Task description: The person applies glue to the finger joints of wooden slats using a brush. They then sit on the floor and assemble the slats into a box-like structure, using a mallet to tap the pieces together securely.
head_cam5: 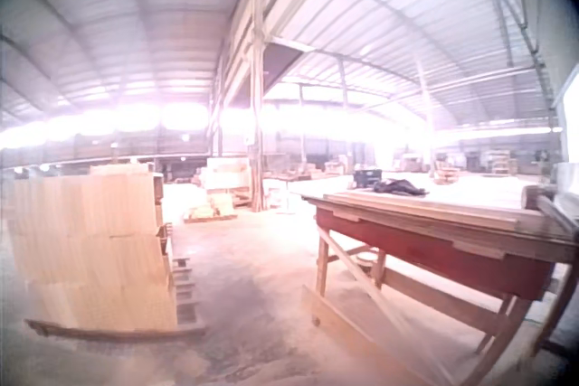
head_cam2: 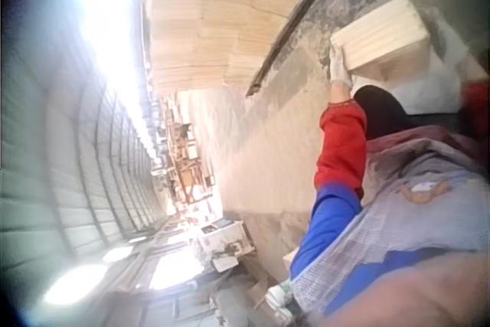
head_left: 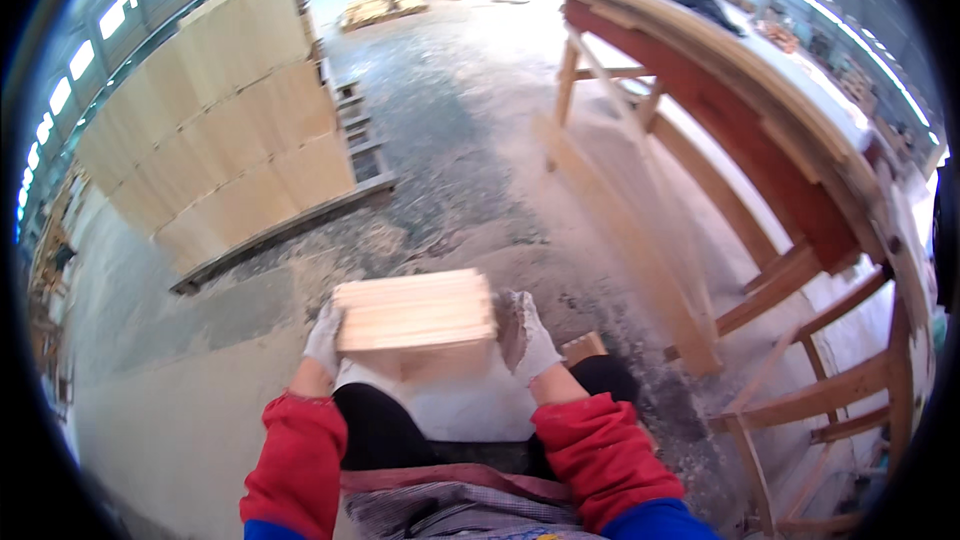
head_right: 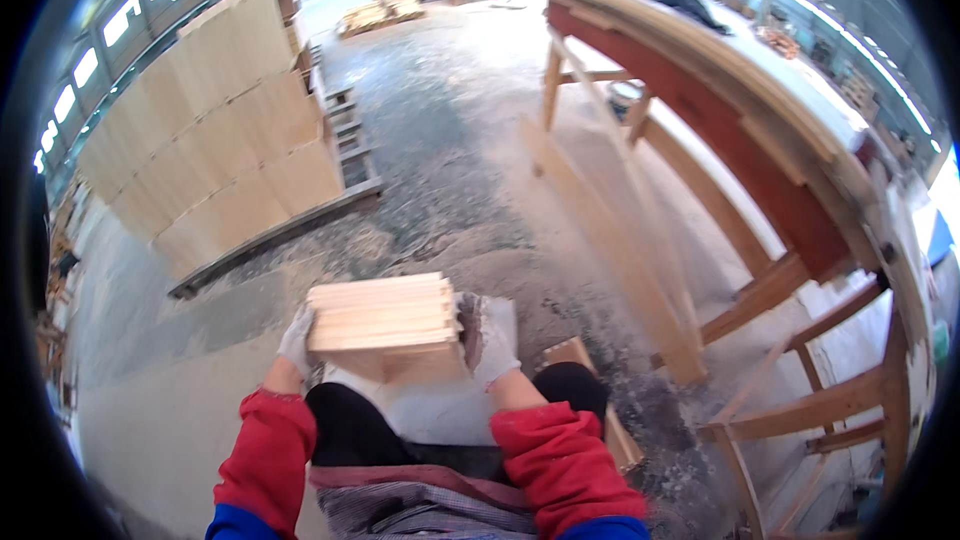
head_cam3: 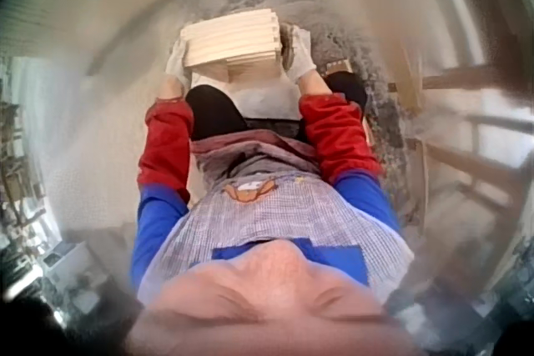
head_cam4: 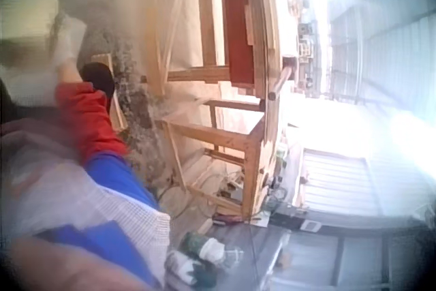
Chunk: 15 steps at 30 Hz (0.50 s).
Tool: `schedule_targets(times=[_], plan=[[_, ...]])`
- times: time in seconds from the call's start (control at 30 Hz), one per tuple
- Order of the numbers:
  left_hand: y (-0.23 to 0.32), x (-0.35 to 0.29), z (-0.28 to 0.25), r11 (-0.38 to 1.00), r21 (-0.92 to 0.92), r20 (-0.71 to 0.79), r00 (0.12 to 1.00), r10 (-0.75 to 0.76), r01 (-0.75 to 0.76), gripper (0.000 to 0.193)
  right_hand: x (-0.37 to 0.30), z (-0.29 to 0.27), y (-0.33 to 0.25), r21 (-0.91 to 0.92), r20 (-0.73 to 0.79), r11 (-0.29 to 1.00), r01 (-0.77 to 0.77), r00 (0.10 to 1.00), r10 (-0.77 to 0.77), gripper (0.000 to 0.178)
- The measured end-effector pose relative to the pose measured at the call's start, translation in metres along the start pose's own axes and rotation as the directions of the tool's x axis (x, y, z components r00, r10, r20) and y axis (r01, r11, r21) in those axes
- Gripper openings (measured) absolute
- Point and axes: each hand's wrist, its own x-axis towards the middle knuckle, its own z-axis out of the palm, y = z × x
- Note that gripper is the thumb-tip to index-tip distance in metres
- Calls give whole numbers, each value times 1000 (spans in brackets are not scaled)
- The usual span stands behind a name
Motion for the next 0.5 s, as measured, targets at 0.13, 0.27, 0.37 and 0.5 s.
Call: schedule_targets(times=[0.13, 0.27, 0.37, 0.5], plan=[[-15, 10, -32, 994, -109, 57, 998, -25, 31, 43, -23, 4, -97, 257, -42, 963, 78, 997, -69, 58], [-1, 1, -22, 985, -167, 118, 992, -33, 52, 44, -71, -29, -230, 401, -94, 832, 382, 921, -378, 56], [3, -5, -2, 992, -107, 106, 993, -48, 59, 44, -131, -36, -331, 316, -130, 703, 637, 763, -633, 58], [7, 1, -21, 976, 181, 18, 993, 117, -118, 47, -158, -30, -409, 175, 231, 586, 791, 546, -805, 59]])
